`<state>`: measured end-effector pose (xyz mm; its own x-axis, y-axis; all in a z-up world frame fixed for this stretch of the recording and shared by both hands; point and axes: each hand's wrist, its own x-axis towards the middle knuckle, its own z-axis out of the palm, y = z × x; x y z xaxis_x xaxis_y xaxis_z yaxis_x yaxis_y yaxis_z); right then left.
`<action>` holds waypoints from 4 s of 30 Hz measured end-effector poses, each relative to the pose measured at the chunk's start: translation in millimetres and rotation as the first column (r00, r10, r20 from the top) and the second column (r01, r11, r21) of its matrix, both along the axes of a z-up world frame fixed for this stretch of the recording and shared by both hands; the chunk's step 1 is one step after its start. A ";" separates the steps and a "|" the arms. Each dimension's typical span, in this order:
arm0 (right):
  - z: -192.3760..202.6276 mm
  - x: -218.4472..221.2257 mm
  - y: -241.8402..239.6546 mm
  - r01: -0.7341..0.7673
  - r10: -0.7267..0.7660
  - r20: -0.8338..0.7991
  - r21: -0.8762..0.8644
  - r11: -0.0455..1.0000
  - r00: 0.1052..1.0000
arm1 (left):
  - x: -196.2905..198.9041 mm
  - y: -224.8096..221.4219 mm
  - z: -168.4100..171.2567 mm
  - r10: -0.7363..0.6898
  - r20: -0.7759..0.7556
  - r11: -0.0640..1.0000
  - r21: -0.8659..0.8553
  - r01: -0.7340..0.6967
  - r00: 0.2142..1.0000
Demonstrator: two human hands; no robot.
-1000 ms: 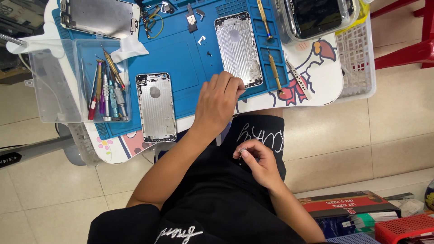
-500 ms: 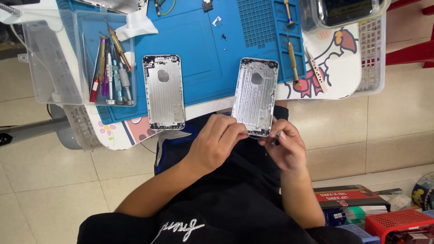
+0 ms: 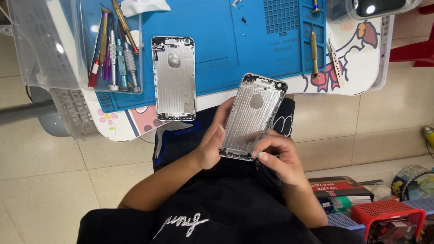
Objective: The person sits at a repair bench and uses a small pry tool to scrape and pry adhesive residue and old material from the edge of a disassembled phone frame, working around the perimeter. They then lift the frame, handle the metal back cover, and reposition the parts on the blue repair mat.
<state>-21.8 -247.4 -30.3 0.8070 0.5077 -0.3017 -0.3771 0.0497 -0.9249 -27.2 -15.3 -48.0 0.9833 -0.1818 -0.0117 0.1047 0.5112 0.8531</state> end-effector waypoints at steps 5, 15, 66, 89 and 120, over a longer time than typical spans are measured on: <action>1.5 3.8 12.2 -0.013 0.015 0.037 -0.046 0.999 0.999 | -26.3 -3.5 -99.1 -0.317 -0.116 0.878 -0.412 0.245 0.941; -18.2 -3.5 -5.9 -0.214 0.222 0.014 -0.210 0.954 0.975 | 5.0 -5.3 -87.2 -0.463 -0.022 0.650 -0.688 0.322 0.886; -3.2 -1.4 82.8 0.120 0.447 0.723 -0.584 0.803 0.527 | 13.7 -13.4 -109.7 -0.631 -0.265 0.682 -0.638 0.359 0.729; -11.5 -19.8 77.1 0.237 0.408 0.741 -0.594 0.769 0.533 | 9.3 -13.5 -103.2 -0.553 -0.295 0.776 -0.523 0.352 0.780; 16.2 26.0 61.1 0.367 0.533 0.809 -0.588 0.721 0.248 | -31.2 -22.8 -120.2 -0.246 -0.204 0.868 -0.482 0.122 0.947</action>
<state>4.3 -186.4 -14.1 0.6572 0.6626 0.3592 0.7537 -0.5748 -0.3187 -58.4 -38.1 -168.2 0.9061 -0.4048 -0.1232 0.4136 0.7860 0.4595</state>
